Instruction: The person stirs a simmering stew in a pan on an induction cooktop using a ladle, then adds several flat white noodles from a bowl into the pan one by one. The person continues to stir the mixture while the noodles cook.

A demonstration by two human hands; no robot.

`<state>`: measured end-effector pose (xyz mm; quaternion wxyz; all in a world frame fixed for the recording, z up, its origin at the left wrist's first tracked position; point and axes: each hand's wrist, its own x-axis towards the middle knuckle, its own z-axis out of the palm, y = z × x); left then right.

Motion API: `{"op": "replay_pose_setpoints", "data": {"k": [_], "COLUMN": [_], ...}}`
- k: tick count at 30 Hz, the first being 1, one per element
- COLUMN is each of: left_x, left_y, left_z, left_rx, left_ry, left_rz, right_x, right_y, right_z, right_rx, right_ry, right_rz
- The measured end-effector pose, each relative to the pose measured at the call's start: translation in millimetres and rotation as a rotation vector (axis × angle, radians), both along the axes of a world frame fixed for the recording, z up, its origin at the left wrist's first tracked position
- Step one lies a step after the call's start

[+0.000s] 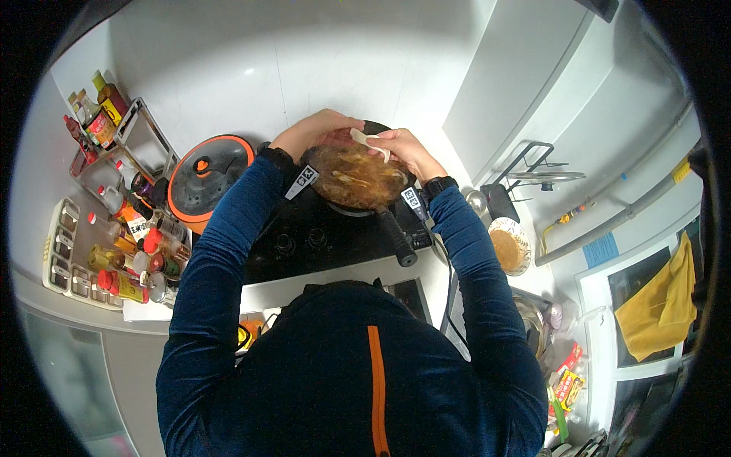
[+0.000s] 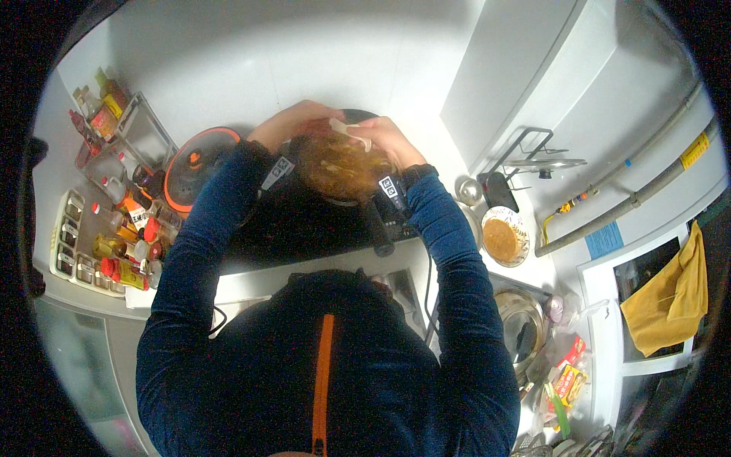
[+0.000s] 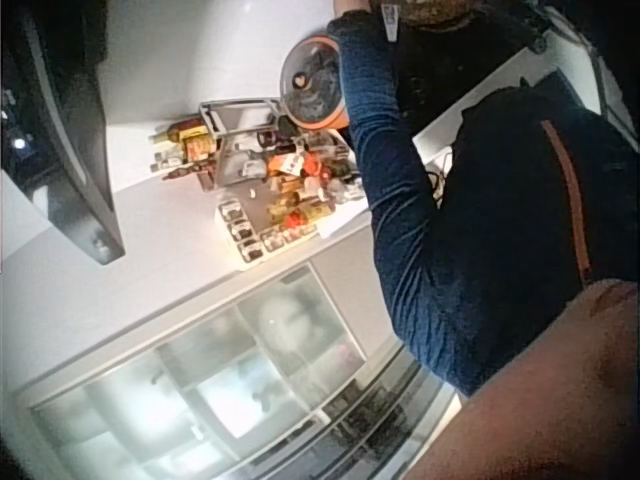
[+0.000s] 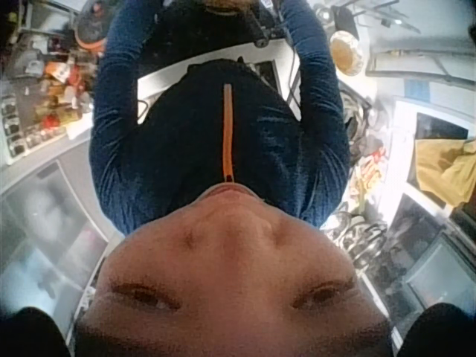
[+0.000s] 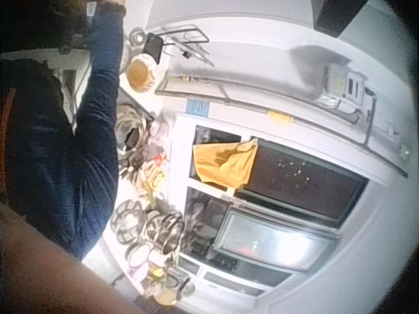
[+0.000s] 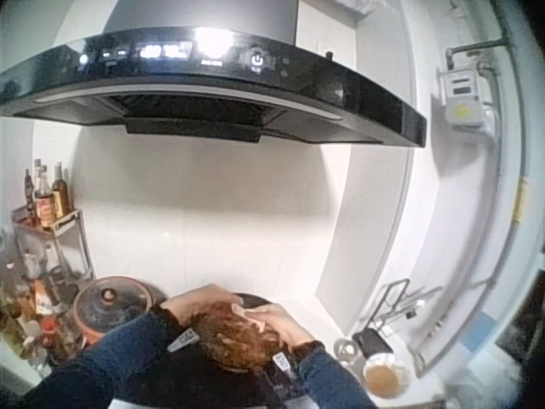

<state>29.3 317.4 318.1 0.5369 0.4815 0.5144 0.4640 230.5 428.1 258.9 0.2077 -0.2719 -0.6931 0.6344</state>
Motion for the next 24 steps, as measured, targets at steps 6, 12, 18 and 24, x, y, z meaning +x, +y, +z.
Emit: {"op": "replay_pose_setpoints", "data": {"k": [6,12,18,24], "left_x": [-3.0,-0.8,0.9,-8.3], "left_y": [22.9,10.1,8.9,19.0], "left_z": [-22.0,-19.2,-18.5,-28.0], "left_rx": [-0.100,-0.075,-0.139,-0.046], "left_ry": [0.449,0.385,0.241,0.393], "left_rz": [-0.100,-0.070,-0.036,0.010], "right_x": [-13.9,-19.3,-11.7,-11.2], "right_y": [4.5,9.6,10.9,15.8], "right_z": [14.1,22.6,30.1,25.9], "right_rx": [0.250,0.403,0.239,0.254], "right_ry": [-0.069,-0.192,-0.150,-0.328], "right_rz": [0.076,0.102,0.150,0.058]}}
